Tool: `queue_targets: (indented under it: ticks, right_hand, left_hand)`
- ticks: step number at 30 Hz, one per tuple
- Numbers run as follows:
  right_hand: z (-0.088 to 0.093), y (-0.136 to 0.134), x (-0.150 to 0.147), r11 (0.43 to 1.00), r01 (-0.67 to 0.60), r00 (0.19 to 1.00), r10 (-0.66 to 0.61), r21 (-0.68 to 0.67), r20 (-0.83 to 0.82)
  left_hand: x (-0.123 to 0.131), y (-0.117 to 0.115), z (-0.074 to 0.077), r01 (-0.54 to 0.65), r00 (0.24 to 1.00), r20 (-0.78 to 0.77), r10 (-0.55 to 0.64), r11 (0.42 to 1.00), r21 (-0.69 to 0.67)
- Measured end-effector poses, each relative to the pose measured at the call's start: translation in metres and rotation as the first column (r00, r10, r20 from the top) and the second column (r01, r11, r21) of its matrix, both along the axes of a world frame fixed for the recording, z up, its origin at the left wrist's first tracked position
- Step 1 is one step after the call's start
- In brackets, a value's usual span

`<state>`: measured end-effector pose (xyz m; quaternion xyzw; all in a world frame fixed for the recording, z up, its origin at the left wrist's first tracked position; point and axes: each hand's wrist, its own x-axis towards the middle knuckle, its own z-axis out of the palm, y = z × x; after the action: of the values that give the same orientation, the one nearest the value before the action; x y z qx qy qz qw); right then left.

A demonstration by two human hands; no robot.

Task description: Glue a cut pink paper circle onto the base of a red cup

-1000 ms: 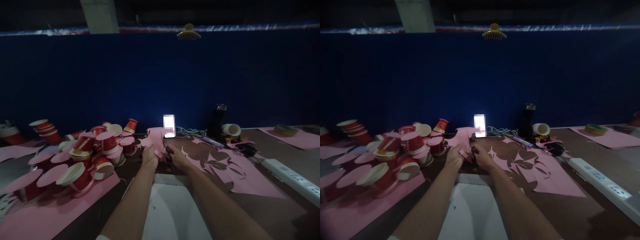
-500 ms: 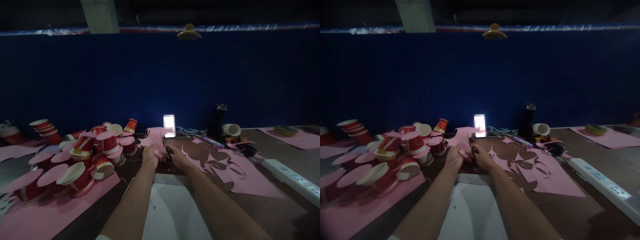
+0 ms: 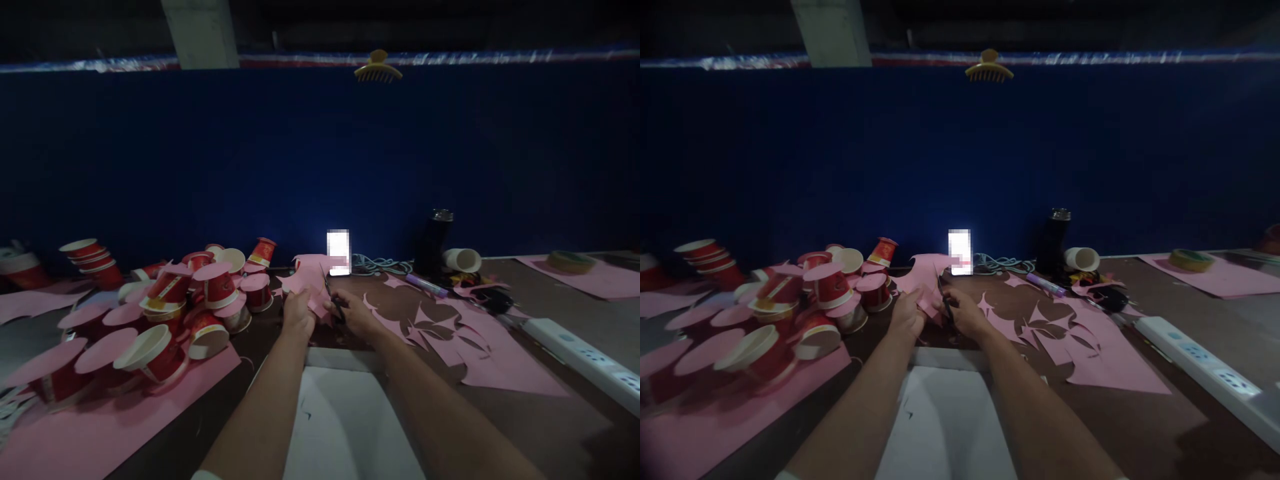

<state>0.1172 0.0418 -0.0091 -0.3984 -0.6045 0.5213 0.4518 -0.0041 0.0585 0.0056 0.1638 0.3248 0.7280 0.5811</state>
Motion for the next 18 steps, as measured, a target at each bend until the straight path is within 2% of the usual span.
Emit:
queue_targets:
  ticks: [11,18]
  right_hand:
    - [0.0024,-0.0022,-0.0007,0.995,-0.054,0.987,0.04,-0.088,-0.154]
    - [0.0071,-0.0062,-0.0002,0.996,-0.047,0.986,0.034,-0.079,-0.161]
  left_hand:
    - [-0.0064,-0.0016,-0.0008,0.036,0.997,-0.069,-0.033,0.999,0.036]
    - [-0.0086,-0.0015,0.0005,0.064,0.995,-0.085,-0.06,0.997,0.046]
